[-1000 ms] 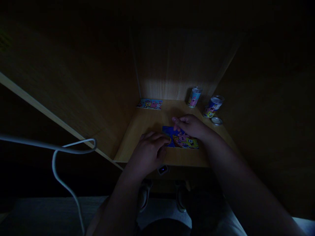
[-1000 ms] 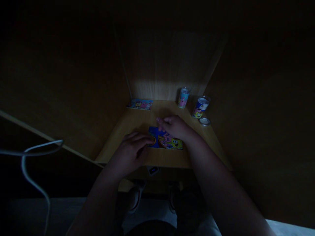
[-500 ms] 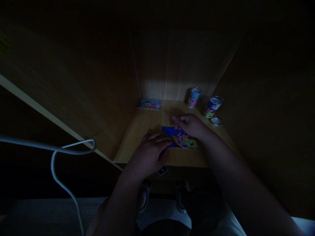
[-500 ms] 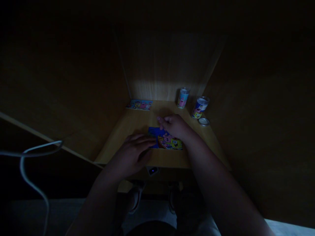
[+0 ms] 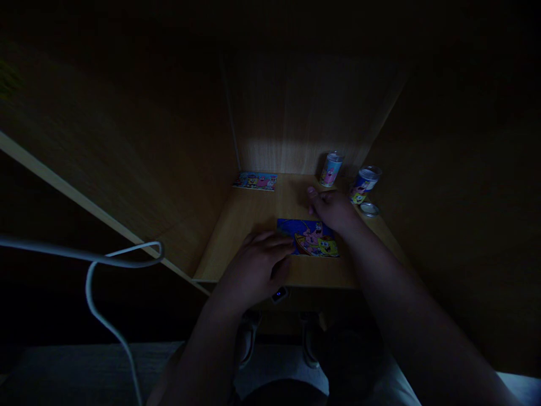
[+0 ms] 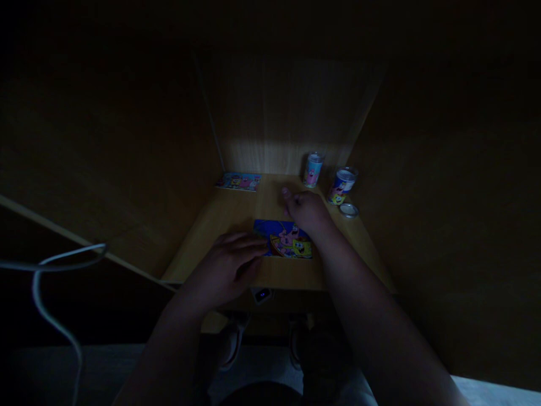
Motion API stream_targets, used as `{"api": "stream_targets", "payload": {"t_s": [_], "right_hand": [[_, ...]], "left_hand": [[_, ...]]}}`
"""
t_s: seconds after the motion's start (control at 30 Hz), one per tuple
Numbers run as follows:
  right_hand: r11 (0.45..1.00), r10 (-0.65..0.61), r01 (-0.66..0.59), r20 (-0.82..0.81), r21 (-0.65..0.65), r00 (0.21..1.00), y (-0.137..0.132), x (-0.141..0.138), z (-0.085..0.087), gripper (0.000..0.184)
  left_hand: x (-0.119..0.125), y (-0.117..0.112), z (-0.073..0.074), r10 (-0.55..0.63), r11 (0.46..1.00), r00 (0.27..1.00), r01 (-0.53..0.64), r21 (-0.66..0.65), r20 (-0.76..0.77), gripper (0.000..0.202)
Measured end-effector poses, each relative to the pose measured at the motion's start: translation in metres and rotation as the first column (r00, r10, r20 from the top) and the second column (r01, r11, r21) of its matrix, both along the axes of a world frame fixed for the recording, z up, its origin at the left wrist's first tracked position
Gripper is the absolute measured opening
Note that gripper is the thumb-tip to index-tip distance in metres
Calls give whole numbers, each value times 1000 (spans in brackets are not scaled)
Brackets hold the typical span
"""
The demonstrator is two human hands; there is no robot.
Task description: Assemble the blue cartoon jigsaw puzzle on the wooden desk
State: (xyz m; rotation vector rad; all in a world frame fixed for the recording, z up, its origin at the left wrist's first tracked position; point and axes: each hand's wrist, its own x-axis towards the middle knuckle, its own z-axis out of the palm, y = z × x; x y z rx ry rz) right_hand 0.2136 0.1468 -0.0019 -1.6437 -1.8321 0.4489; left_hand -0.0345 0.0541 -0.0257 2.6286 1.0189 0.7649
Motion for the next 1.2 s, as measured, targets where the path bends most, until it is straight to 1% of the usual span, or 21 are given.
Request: {"api": "stream_targets", "payload": {"t_s": [0.13, 0.33, 0.47, 0.6, 0.7, 0.77, 0.8, 0.93, 1.1, 1.2], "right_hand": [[994, -97, 101, 105, -37, 990, 0, 0, 6, 73], [974, -145, 188, 281, -129, 949, 1, 2, 11, 75], [961, -193, 251, 364, -119, 911, 3, 5, 9, 74], [946, -255, 315, 427, -76, 868, 5, 7, 7, 72], [942, -269, 329, 452, -59, 851, 6, 9, 7, 73], [941, -271, 333, 464, -55, 843, 6, 9, 7, 74], [942, -269, 332, 470, -55, 841, 6, 9, 7, 74], [946, -251, 318, 489, -57, 835, 7, 7, 7, 73], [946, -241, 316, 498, -71, 833, 5, 6, 7, 67], [948, -239, 311, 490, -69, 838, 5, 8, 6, 67]], "left_hand": [[0, 0, 0, -8, 1000, 1000, 8, -14, -7, 33], [2, 2, -1, 5, 1000, 999, -4, -22, 32, 36], [2, 3, -2, 55, 998, 997, -54, -21, 46, 31], [0, 4, -3, 104, 994, 990, -106, 18, 91, 26], [-4, 5, -6, 231, 970, 962, -239, 39, 143, 29], [-6, 6, -7, 320, 944, 937, -328, 41, 140, 31], [-7, 6, -7, 347, 934, 929, -355, 42, 126, 33], [-7, 7, -6, 384, 920, 919, -389, 51, 89, 36], [-6, 6, -5, 409, 909, 908, -414, 40, 94, 34], [-7, 7, -6, 416, 906, 904, -421, 36, 100, 34]]}}
